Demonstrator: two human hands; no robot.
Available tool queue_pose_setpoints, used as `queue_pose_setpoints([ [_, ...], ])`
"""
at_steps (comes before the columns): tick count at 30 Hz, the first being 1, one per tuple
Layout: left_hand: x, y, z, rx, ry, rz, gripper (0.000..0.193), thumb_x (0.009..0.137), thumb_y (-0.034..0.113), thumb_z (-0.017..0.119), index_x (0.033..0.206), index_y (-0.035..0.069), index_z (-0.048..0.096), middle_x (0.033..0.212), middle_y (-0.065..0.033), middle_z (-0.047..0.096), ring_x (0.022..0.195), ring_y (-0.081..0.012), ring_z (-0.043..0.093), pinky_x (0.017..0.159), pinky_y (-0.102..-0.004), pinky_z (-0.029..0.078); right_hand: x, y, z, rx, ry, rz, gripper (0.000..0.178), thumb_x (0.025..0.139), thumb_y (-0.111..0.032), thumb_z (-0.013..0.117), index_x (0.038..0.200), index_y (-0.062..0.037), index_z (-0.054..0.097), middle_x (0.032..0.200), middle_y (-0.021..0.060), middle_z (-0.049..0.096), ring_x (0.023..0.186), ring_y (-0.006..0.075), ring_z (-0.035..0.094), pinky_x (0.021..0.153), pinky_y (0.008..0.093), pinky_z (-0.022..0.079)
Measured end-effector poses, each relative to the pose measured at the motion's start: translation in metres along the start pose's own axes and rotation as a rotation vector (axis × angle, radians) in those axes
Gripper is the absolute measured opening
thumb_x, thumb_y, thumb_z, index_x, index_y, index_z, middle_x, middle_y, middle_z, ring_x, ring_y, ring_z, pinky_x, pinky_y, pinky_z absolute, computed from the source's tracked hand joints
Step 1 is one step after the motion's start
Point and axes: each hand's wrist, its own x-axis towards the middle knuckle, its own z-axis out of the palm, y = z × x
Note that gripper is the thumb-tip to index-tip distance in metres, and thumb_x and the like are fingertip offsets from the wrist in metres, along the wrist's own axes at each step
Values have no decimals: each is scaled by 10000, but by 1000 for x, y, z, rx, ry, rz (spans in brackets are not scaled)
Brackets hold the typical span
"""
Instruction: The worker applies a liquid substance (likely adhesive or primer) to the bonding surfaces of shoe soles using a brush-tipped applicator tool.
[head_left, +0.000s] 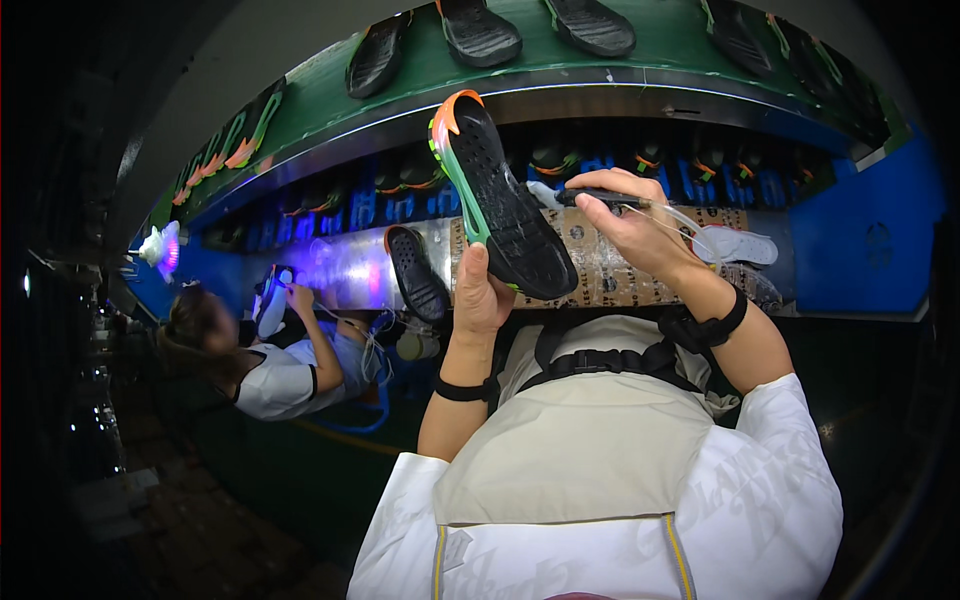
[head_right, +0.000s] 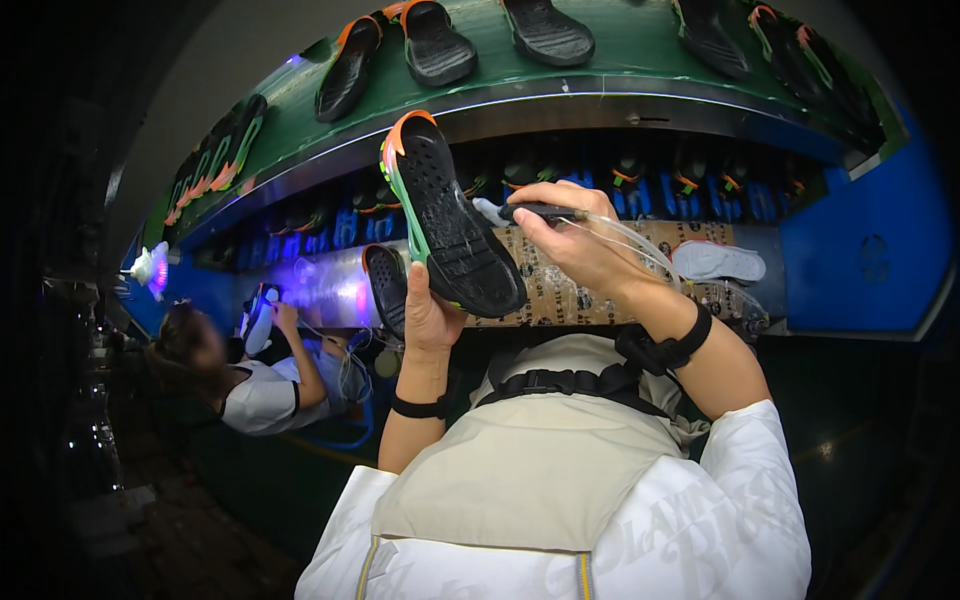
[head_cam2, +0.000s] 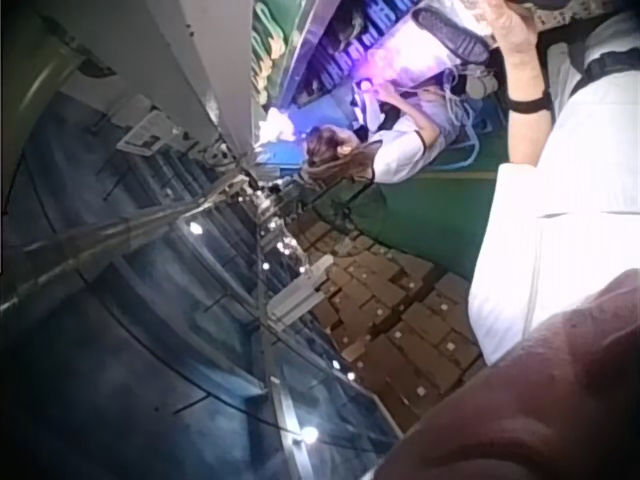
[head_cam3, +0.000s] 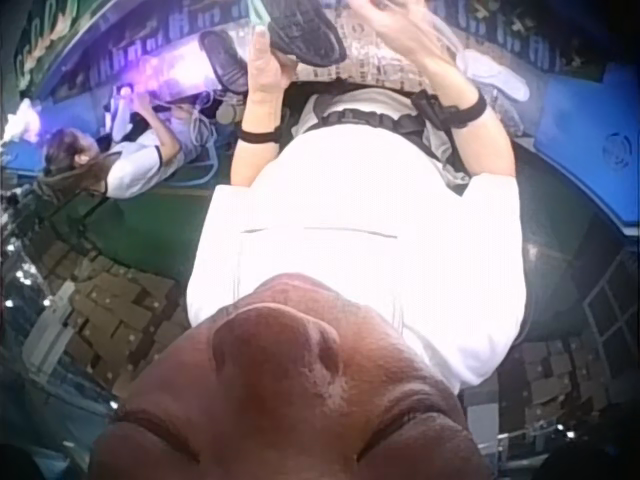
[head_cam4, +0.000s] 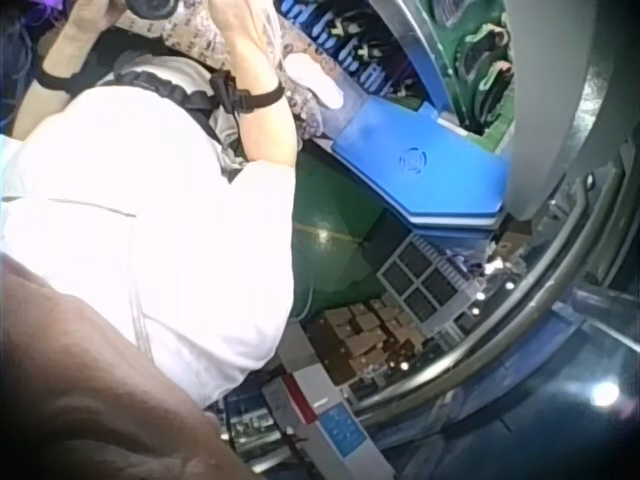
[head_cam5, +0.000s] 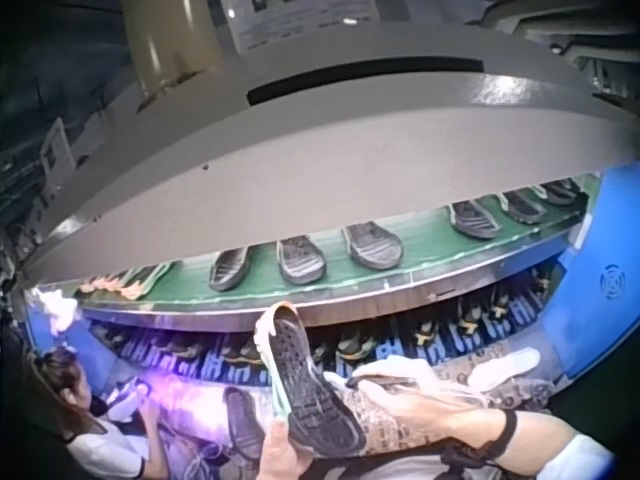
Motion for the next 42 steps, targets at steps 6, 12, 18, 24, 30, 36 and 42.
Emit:
queue_pose_setpoints([
  [6,1,2,-3,73,-2,79,796,966,560,690,1516,33,460,1427,-121,619,1313,-255,610,1151,-423,471,-8,3,1,36,-102,122,228,938,-185,689,1074,-18,762,870,75,715,783,124,616,718,303,507],
  [12,-4,-4,-21,93,76,88,740,1005,576,613,1515,57,482,1425,-109,627,1298,-264,618,1143,-441,474,-10,-3,-4,161,-349,259,231,927,-176,676,1072,-19,762,838,64,715,770,134,617,721,311,499],
  [18,-26,-3,-38,-193,280,-23,707,1060,604,416,1527,77,477,1455,-125,606,1298,-305,617,1141,-489,469,-14,16,2,84,-162,202,212,933,-173,689,1082,-41,761,888,126,745,795,181,673,754,330,530],
  [24,-31,33,-65,-210,81,-161,869,1022,677,339,1571,5,393,1466,-247,568,1273,-407,632,1100,-561,511,-31,35,-13,111,-138,326,221,937,-167,681,1078,-8,746,853,51,714,785,114,621,739,281,501],
  [30,62,157,-39,-84,-306,50,1016,993,782,332,1555,-63,368,1364,-321,589,1136,-426,683,943,-513,595,-29,31,-12,89,-132,309,220,942,-173,697,1091,-21,753,879,45,721,809,115,629,763,281,504],
  [36,145,169,-74,-613,264,256,923,1059,668,356,1582,-78,211,1555,-419,333,1430,-551,413,1203,-617,389,-27,30,-5,48,-175,260,216,946,-157,708,1107,-20,752,933,57,738,848,129,640,796,286,508],
  [42,146,158,-110,530,592,451,473,1079,326,539,1306,-83,613,1222,-254,708,1022,-370,737,918,-469,597,-30,60,-11,61,-164,331,217,945,-155,709,1103,-13,751,975,68,750,890,154,659,830,301,517],
])
